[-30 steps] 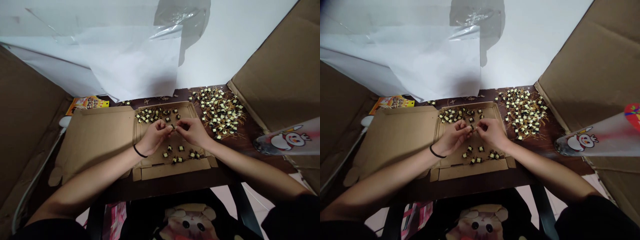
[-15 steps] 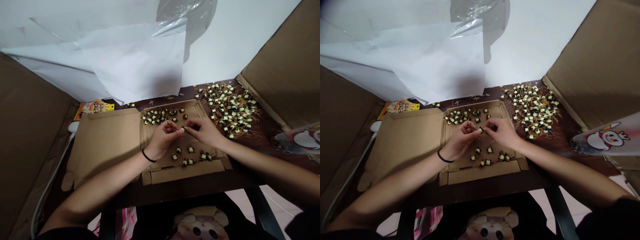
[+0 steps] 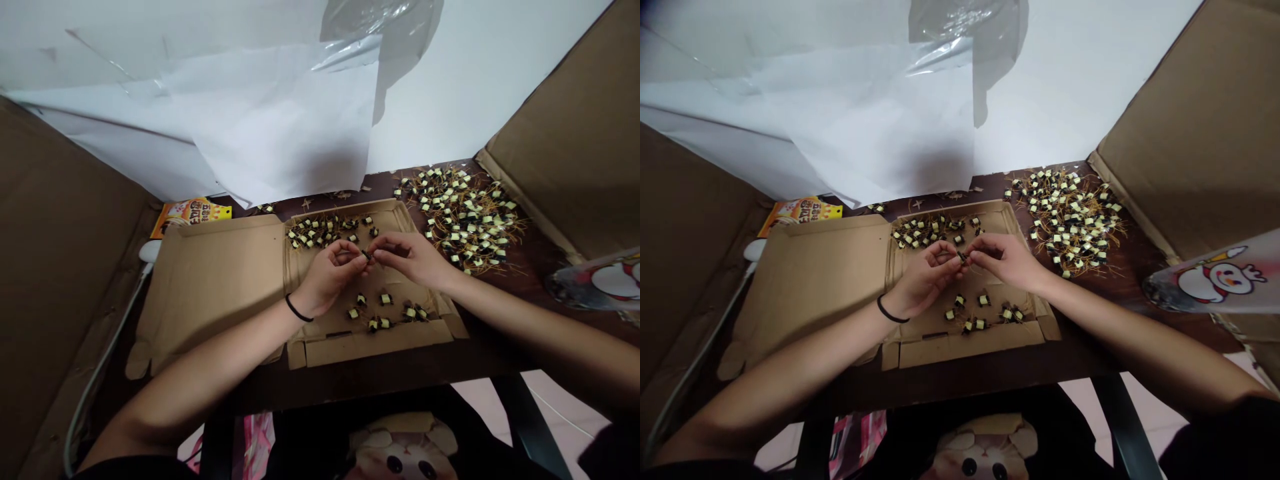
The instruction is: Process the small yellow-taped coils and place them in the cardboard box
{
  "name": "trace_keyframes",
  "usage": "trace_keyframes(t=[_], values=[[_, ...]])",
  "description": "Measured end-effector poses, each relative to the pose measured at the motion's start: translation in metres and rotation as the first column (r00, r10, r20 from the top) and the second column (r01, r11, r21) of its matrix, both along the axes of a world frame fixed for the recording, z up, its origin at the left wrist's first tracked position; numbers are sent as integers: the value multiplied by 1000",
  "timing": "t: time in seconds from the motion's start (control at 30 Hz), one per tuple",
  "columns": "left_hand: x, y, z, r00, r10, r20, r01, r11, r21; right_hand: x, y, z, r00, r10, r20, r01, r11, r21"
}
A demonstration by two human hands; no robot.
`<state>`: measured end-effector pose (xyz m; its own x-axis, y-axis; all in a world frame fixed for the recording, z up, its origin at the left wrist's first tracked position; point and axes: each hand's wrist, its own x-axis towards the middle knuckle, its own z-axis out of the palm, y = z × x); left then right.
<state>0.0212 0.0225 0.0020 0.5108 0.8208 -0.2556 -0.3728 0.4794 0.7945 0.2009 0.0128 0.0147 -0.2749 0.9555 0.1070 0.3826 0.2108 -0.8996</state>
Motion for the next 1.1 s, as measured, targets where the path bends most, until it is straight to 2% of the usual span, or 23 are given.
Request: trace_keyframes(t=[0.1,0.2,0.4,0.5,0.63,0.73,0.8,0.9,1.1], values=[[-2,4,1,995,-47,84,54,995,-80,-2,-3,0,998,-67,8,66,995,79],[-5,7,2,985,-90,148,112,982,-155,-4,-7,1,989,-133,66,115,967,227],[-7,8,4,966,-129,225,183,954,-236,-7,-17,4,966,-194,169,84,859,506],[-7,8,4,961,-154,228,211,944,-253,-7,-20,4,944,-248,216,63,782,621],[-7,7,3,958,-171,229,230,936,-266,-6,-20,1,914,-334,229,32,625,780],[-7,7,2,958,-179,224,238,931,-278,-4,-19,-1,895,-369,251,-23,524,851],[-7,7,2,955,-190,229,251,928,-274,-3,-18,-2,887,-379,264,-55,481,875],[-7,7,1,947,-197,254,264,929,-261,-3,-16,-3,894,-356,272,-82,466,881],[-6,7,1,960,-181,214,235,936,-263,-3,-15,-4,907,-303,292,-97,525,846]])
